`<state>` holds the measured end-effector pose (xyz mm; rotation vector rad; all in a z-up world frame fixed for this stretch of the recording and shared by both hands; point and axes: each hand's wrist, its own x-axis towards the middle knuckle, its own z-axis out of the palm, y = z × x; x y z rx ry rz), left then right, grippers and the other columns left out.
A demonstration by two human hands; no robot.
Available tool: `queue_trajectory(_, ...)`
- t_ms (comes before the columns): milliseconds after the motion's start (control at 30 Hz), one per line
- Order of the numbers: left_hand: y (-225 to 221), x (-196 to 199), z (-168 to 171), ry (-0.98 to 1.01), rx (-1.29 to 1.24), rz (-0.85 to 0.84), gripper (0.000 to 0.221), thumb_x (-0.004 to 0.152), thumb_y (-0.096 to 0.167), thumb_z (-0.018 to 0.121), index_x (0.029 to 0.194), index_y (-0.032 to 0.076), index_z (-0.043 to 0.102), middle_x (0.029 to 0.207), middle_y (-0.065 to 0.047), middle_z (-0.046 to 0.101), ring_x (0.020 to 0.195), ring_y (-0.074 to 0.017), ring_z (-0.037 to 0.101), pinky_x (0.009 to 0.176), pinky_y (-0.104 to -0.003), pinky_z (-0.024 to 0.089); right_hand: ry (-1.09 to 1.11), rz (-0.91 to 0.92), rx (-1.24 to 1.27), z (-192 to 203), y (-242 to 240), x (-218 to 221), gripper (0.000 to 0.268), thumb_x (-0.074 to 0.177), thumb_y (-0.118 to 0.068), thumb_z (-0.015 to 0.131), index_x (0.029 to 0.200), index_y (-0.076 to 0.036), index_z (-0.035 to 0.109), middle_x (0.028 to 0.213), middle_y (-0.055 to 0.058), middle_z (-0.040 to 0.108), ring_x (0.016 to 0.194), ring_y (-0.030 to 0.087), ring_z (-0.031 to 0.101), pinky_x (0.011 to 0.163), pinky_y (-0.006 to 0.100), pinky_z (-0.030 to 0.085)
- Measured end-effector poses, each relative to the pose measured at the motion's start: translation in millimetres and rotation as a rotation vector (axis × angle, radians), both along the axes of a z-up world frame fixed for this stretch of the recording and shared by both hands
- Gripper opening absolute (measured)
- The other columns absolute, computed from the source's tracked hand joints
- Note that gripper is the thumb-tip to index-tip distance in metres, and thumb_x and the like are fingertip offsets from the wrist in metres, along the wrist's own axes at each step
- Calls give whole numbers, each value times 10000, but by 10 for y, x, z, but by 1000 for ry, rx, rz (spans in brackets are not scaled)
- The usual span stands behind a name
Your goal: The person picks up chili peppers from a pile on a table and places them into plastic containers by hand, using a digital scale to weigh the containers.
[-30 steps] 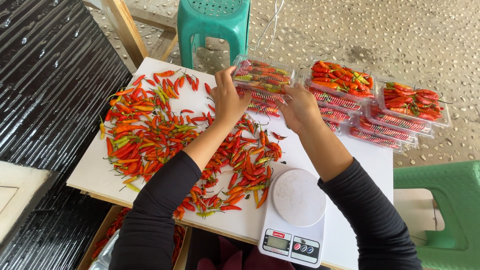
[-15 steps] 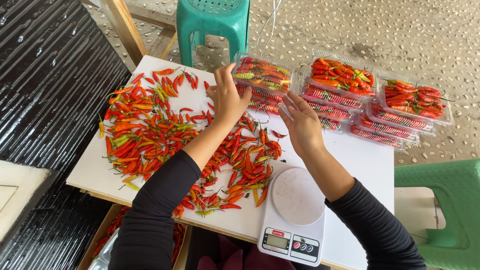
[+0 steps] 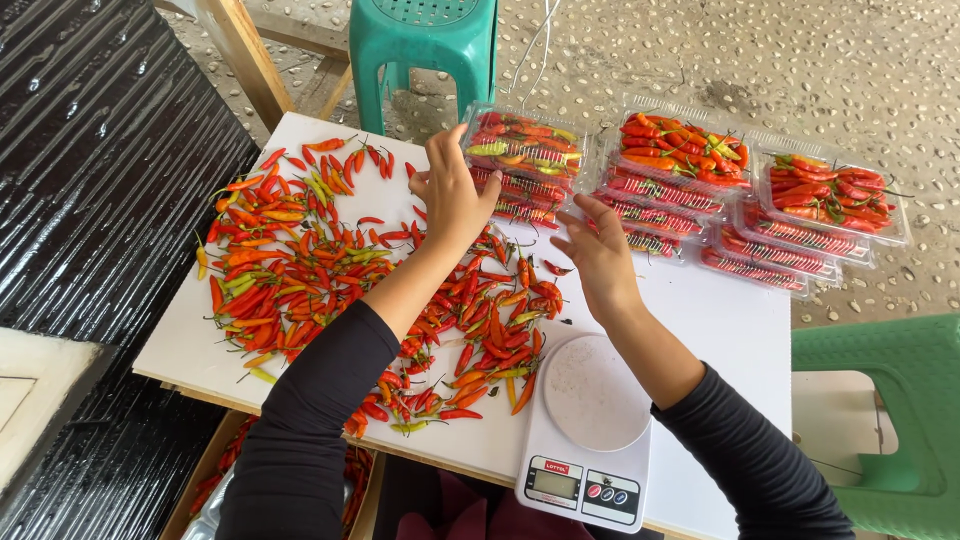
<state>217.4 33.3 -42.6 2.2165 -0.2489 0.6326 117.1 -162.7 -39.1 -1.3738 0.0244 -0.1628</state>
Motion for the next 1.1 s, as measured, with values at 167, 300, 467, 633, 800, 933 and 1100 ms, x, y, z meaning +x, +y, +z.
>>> queue_trajectory(167, 18, 53, -38, 21, 16, -15, 773, 845, 155, 809, 1470, 121, 354, 1313, -77, 372, 1198, -318, 546, 939, -581, 267, 6, 52, -214, -83, -54, -74, 622, 944, 103, 510, 1532, 30, 319, 1495, 255, 383, 1272, 358, 566, 904, 376, 571)
queue_trajectory(300, 33, 42, -8, 29, 18, -13, 765, 853, 159, 795, 1477, 134, 353, 1315, -73, 383, 1211, -309, 536, 947, -575, 263, -38, 71, -401, -214, -114, -41, 656, 885, 132, 592, 1502, 51, 385, 1596, 241, 289, 1255, 409, 590, 837, 418, 615)
queue_trajectory(467, 43, 27, -14, 16, -17, -16, 775, 840, 139, 779, 1488, 140, 355, 1298, -60, 406, 1204, -300, 524, 951, -577, 251, -32, 44, -561, -52, -28, -137, 628, 881, 79, 625, 1477, 54, 428, 1569, 247, 296, 1249, 445, 583, 885, 487, 609)
queue_trajectory(633, 51, 21, 25, 18, -26, -11, 789, 816, 108, 766, 1491, 148, 359, 1306, -58, 417, 1207, -302, 527, 959, -569, 254, -47, -9, -598, -42, -48, -146, 629, 876, 50, 654, 1470, 15, 452, 1540, 234, 296, 1255, 441, 575, 887, 498, 613)
queue_trajectory(800, 83, 43, 27, 18, -64, -38, 820, 806, 44, 724, 1509, 170, 322, 1311, -67, 411, 1248, -320, 482, 959, -606, 255, 53, -13, -382, -45, -27, -171, 706, 895, 78, 612, 1536, 18, 324, 1438, 284, 323, 1250, 450, 567, 861, 470, 617)
queue_trajectory(933, 85, 25, 80, 4, -61, -52, 840, 808, 34, 722, 1521, 189, 306, 1347, -69, 392, 1273, -317, 463, 974, -602, 268, 57, 3, -335, -108, -69, -117, 737, 901, 94, 600, 1556, 19, 273, 1416, 288, 333, 1202, 433, 595, 832, 442, 618)
queue_trajectory(1100, 104, 12, 142, -16, -112, -114, 955, 802, 3, 716, 1590, 193, 211, 1429, -131, 372, 1336, -389, 432, 1004, -623, 273, 105, 21, -342, -134, -94, -114, 744, 893, 78, 618, 1554, 16, 282, 1398, 296, 385, 1147, 418, 631, 808, 429, 620)
